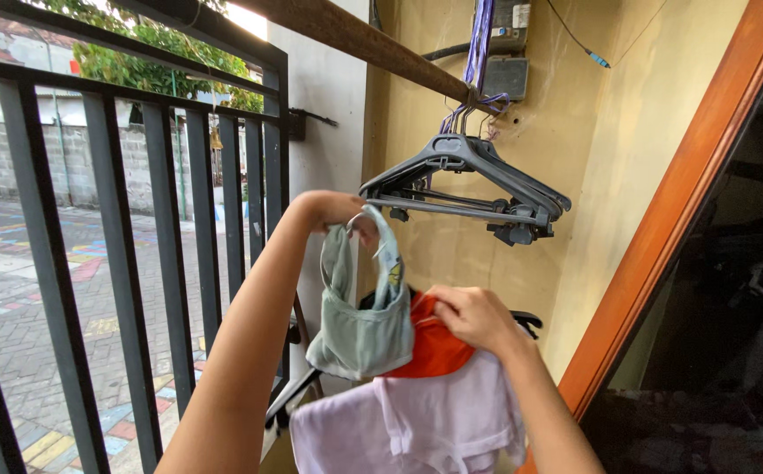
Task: The person picks up various pieces of clothing from a laundry basket, places them on hangers, and hangs them on a clothes rack. The person handles items one at a time, including a white top, a striped shirt, and dark shorts.
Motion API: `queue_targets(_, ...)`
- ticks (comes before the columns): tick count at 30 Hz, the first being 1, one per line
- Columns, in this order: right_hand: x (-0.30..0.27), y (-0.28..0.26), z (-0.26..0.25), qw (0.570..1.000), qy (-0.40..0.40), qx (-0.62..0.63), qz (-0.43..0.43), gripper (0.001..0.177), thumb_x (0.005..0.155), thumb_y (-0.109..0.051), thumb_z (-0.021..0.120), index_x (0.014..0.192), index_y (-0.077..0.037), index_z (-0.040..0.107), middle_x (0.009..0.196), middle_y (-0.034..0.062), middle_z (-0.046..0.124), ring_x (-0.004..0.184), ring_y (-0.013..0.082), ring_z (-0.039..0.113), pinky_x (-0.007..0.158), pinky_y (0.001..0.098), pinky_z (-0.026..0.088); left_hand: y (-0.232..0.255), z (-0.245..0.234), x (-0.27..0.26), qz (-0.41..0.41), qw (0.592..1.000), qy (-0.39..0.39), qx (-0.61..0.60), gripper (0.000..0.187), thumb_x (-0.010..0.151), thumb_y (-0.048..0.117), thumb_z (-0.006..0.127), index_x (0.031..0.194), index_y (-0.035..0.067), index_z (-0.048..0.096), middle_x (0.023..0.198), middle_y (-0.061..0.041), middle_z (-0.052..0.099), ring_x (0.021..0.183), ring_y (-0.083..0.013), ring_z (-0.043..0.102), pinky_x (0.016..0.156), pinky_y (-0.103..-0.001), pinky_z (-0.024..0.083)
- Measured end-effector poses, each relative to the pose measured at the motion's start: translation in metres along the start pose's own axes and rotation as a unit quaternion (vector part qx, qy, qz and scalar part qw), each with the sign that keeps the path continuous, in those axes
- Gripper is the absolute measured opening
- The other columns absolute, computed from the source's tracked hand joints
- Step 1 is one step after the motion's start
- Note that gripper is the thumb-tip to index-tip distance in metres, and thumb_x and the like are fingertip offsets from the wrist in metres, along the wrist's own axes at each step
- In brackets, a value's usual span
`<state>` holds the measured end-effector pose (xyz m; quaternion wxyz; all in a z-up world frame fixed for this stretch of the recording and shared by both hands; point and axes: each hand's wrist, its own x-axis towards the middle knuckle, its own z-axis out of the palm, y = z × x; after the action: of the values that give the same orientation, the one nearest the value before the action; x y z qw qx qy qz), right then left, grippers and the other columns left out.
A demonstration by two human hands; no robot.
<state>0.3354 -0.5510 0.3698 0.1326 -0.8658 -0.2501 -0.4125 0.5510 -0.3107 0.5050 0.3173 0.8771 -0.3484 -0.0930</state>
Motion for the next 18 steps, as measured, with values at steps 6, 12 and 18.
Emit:
queue_targets(6,0.013,0.015,-0.032,0.994,0.098,-0.022,0.041,0.025,0.093,-0.018,0.063,0.114,-0.008,0.071,0.091,0.0213,0.072,0.083,0.0389,0.072,0.069,0.0444,0.056,-0.043,0.022,0.004,0.035,0.986,-0.034,-0.159,0.054,0.081,0.021,0.077,0.133,0.012,0.066,0.117,-0.005,0.075,0.1,-0.0152,0.07,0.087,-0.032,0.058)
queue_targets(12,0.052,0.017,-0.063,0.973,0.134,-0.124,0.138,0.026,0.096,-0.028,0.058,0.116,-0.018,0.072,0.083,0.0225,0.07,0.082,0.0437,0.069,0.072,0.0531,0.054,-0.041,0.025,-0.022,0.125,0.968,0.115,-0.186,0.051,0.096,0.041,0.06,0.143,0.022,0.058,0.129,-0.001,0.069,0.11,-0.0122,0.063,0.092,-0.033,0.05)
queue_targets(18,0.091,0.028,-0.094,0.955,0.162,-0.196,0.152,0.027,0.098,-0.031,0.054,0.112,-0.018,0.073,0.089,0.0241,0.071,0.085,0.0482,0.068,0.077,0.0585,0.053,-0.035,0.023,-0.025,0.26,0.902,0.342,-0.052,0.048,0.098,0.035,0.055,0.143,0.019,0.059,0.134,-0.013,0.069,0.124,-0.0271,0.066,0.103,-0.038,0.051)
